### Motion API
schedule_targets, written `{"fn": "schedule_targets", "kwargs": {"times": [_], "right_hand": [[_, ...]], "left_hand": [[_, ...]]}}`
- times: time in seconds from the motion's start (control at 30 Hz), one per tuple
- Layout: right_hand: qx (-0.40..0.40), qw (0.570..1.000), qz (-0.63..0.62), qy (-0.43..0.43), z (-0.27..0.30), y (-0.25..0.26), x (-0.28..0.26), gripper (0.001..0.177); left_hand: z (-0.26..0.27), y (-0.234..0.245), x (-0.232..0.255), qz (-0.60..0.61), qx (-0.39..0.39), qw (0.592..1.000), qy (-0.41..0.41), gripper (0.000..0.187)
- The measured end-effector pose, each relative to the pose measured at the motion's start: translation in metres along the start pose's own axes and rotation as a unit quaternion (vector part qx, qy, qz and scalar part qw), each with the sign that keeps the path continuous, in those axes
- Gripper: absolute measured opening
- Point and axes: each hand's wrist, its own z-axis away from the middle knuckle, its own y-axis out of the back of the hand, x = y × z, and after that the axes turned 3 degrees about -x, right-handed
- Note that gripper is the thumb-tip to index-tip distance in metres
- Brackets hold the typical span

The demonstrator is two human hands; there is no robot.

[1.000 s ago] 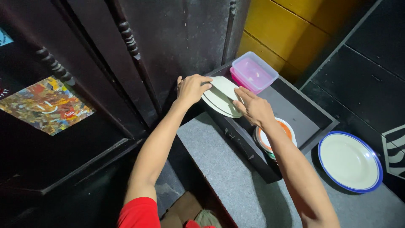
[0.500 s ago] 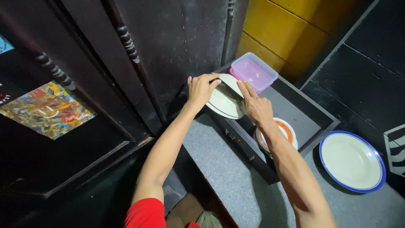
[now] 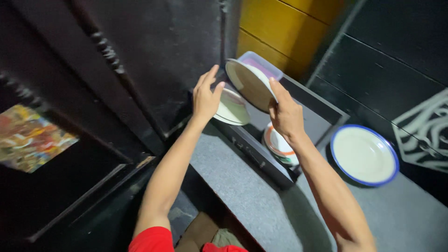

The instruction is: Organizing various dishes including plates, bowls, and containers from a tray onto a table surface.

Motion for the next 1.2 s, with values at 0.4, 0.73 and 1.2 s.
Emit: {"fn": "schedule_targets", "kwargs": {"times": [0.4,0.73,1.2], "right_hand": [[0.081,0.862,-0.266,-0.424,0.151,0.202,0.03,0.019],[0.191,0.82,-0.138,-0.522,0.302,0.284,0.088,0.041],[0.193,0.826,-0.086,-0.522,0.319,0.227,0.217,0.042]], "left_hand": [[0.072,-0.109,0.147,0.262,-0.253,0.923,0.12,0.046],[0.178,-0.245,0.214,0.353,-0.387,0.815,0.247,0.055],[0.169,-0.264,0.231,0.31,-0.314,0.838,0.321,0.05]]}}
